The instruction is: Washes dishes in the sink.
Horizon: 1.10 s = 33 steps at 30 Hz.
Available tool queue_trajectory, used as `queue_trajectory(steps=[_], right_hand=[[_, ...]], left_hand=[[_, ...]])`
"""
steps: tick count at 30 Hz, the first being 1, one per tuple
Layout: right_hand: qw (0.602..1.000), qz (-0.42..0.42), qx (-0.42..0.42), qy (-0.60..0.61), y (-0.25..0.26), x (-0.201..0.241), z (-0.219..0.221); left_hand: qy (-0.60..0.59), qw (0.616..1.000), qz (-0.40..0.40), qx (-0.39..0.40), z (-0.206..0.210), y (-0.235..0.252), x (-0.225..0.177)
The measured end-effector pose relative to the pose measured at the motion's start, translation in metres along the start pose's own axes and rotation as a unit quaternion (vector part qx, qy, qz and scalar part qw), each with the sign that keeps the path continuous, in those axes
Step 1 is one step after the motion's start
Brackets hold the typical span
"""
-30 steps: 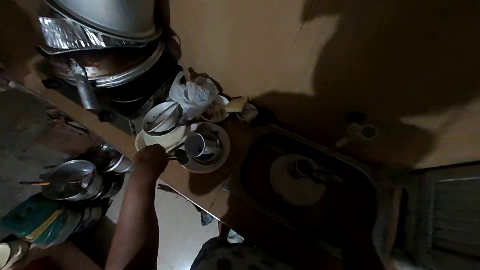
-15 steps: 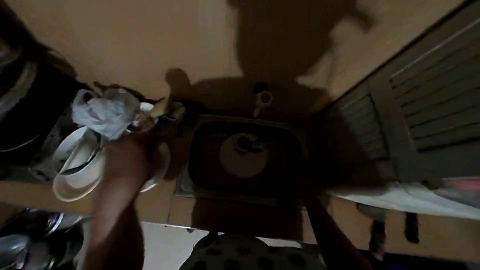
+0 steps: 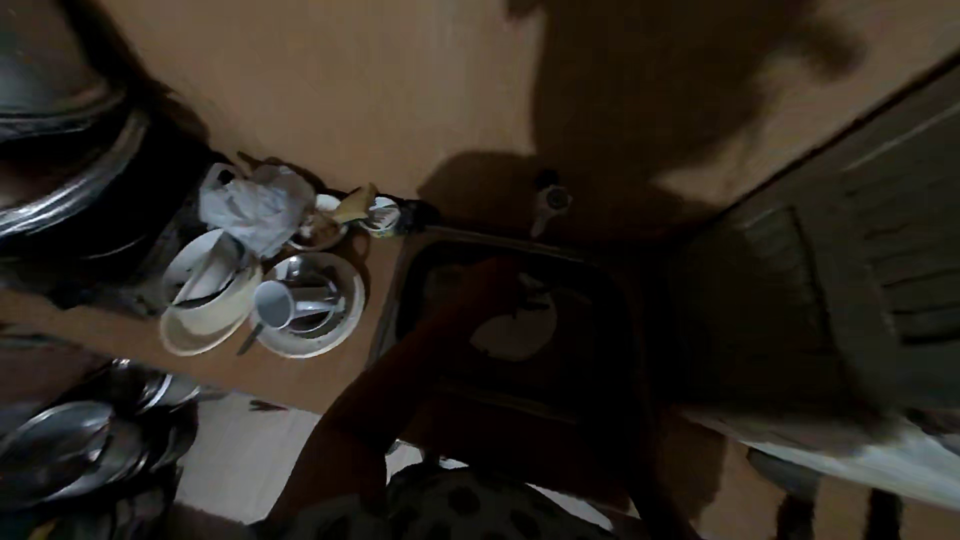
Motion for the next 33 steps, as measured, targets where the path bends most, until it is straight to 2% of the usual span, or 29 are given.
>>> queue_trajectory(steps=[2,5,7,9,10,11,12,13,14,16,18,20,22,24,26,29,31,33], right_hand=[[0.998,0.03,0.05,0.012,0.0,0.024,0.002],[0.998,-0.007,0.06,-0.002,0.003,0.025,0.016],[0.996,0.032,0.08,0.02,0.009,0.023,0.034],[0.994,0.028,0.105,-0.023,0.017,0.053,0.048],[0.982,0.02,0.174,-0.069,0.023,0.087,0.05],[0.969,-0.031,0.226,-0.094,0.031,0.124,0.052],[0.966,-0.106,0.213,-0.097,0.043,0.159,0.057],[0.961,-0.214,0.157,-0.077,0.057,0.184,0.07],[0.947,-0.284,0.14,-0.054,0.072,0.209,0.088],[0.926,-0.288,0.226,-0.085,0.101,0.271,0.128],[0.903,-0.28,0.295,-0.135,0.126,0.329,0.173],[0.883,-0.308,0.319,-0.155,0.141,0.375,0.214],[0.866,-0.399,0.272,-0.127,0.157,0.406,0.257],[0.856,-0.428,0.263,-0.123,0.166,0.427,0.287],[0.858,-0.412,0.283,-0.119,0.169,0.44,0.306],[0.868,-0.342,0.327,-0.153,0.165,0.453,0.318],[0.857,-0.372,0.315,-0.167,0.172,0.453,0.336],[0.837,-0.421,0.291,-0.194,0.174,0.452,0.345]], left_hand=[[0.048,0.997,0.009,-0.062,-0.04,-0.021,0.005],[0.078,0.972,-0.092,-0.2,-0.123,-0.092,0.046],[0.054,0.918,-0.178,-0.351,-0.168,-0.163,0.098],[0.047,0.852,-0.301,-0.425,-0.192,-0.232,0.154],[0.055,0.826,-0.368,-0.424,-0.195,-0.259,0.18],[0.066,0.813,-0.43,-0.388,-0.192,-0.278,0.204],[0.071,0.811,-0.486,-0.319,-0.183,-0.29,0.227],[0.069,0.811,-0.524,-0.249,-0.171,-0.297,0.247],[0.06,0.812,-0.547,-0.196,-0.157,-0.299,0.265],[0.037,0.808,-0.565,-0.165,-0.137,-0.298,0.284],[0.042,0.796,-0.577,-0.176,-0.131,-0.295,0.29],[0.054,0.796,-0.58,-0.163,-0.132,-0.291,0.291],[0.063,0.805,-0.575,-0.134,-0.133,-0.289,0.293],[0.079,0.811,-0.569,-0.113,-0.134,-0.285,0.295],[0.088,0.815,-0.568,-0.08,-0.131,-0.279,0.295],[0.078,0.818,-0.568,-0.048,-0.123,-0.274,0.298],[0.085,0.821,-0.563,-0.043,-0.116,-0.274,0.306],[0.098,0.833,-0.538,-0.084,-0.116,-0.276,0.304]])
Point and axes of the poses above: each hand's wrist, its own y-axis towards the middle knuckle, its own z-axis out of the palm, x = y × z, the point moved 6 cm from there along y, towards the middle knuckle, and after that the axes turned 5 degrees about y, right-handed, at the moved point
